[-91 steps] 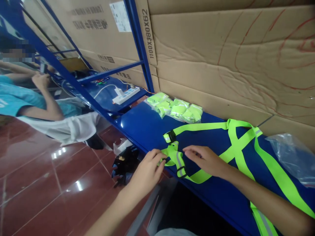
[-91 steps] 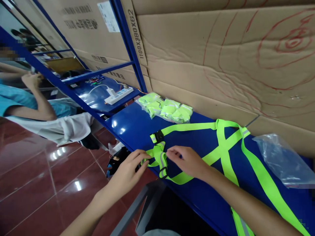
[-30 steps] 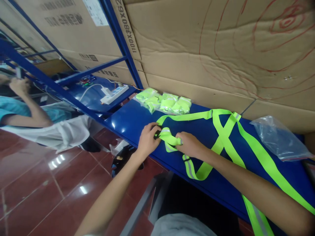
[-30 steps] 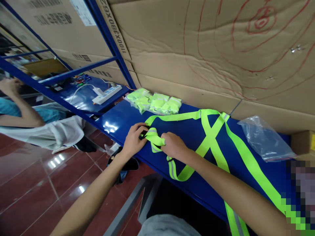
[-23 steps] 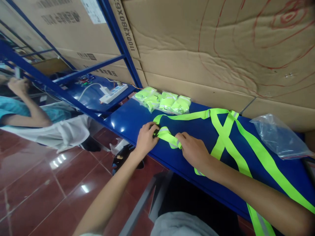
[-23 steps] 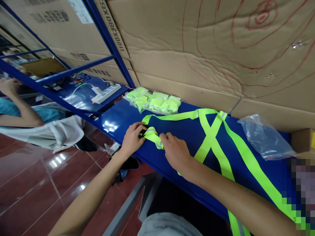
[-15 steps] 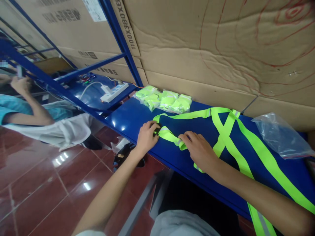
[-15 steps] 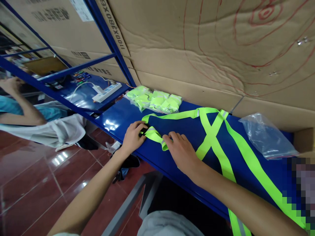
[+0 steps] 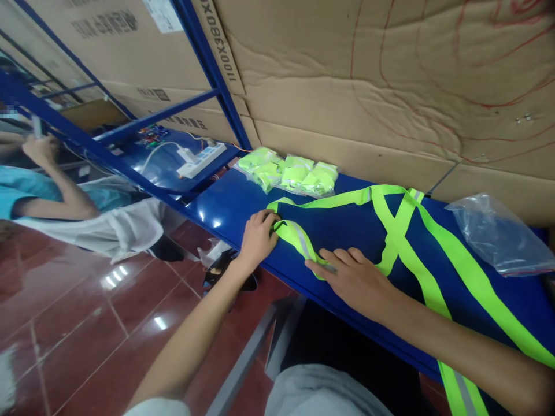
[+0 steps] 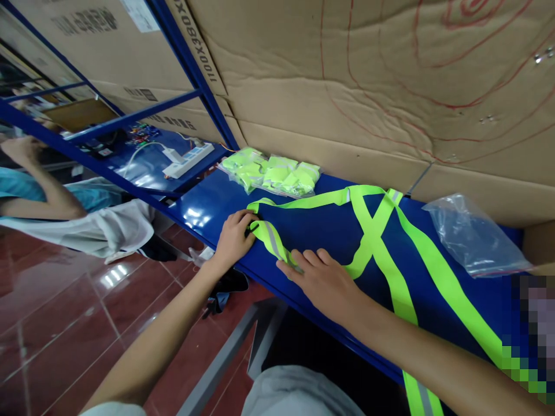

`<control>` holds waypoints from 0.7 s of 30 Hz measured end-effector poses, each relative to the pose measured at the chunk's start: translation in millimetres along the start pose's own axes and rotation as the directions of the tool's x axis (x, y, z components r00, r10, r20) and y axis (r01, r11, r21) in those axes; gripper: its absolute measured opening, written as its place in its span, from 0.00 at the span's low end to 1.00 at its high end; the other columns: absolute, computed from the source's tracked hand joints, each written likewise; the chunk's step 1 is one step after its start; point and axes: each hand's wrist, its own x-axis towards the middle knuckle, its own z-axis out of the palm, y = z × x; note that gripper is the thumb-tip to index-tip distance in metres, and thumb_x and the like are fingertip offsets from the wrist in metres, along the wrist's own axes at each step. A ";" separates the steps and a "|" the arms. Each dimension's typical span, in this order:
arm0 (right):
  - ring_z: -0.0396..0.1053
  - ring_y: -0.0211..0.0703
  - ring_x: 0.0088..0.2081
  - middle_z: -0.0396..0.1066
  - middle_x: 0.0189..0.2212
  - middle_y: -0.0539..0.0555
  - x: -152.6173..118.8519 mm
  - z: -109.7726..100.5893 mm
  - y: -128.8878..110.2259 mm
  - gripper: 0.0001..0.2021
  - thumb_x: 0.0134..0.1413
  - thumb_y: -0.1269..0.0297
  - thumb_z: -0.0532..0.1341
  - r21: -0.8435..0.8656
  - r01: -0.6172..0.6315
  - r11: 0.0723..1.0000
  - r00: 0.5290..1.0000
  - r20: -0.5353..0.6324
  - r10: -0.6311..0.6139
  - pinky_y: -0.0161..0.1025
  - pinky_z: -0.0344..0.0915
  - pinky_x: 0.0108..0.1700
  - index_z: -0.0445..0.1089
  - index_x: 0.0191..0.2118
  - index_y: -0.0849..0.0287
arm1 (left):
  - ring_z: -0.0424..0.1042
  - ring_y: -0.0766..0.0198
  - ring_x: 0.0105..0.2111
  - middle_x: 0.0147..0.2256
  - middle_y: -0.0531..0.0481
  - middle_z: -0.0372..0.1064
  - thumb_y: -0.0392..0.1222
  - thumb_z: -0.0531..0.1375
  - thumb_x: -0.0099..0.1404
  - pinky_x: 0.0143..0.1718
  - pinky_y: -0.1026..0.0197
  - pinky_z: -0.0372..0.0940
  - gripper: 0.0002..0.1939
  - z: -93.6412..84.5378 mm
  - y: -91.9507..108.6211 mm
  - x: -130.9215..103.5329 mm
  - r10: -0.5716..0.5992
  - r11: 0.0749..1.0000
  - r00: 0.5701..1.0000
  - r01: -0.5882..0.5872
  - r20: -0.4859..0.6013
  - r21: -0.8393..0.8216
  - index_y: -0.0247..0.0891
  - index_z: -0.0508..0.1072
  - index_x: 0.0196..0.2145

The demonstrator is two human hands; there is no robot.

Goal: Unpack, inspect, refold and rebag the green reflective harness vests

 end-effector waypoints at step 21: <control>0.76 0.44 0.40 0.81 0.39 0.53 -42.7 -40.2 40.0 0.24 0.62 0.52 0.65 0.702 -0.712 -0.024 0.690 0.705 0.164 0.40 0.69 0.45 0.68 0.59 0.56 | 0.65 0.43 0.57 0.60 0.40 0.66 0.30 0.54 0.60 0.52 0.43 0.62 0.22 0.0 3.7 1.0 -0.041 0.999 0.998 0.039 0.047 0.036 0.42 0.70 0.52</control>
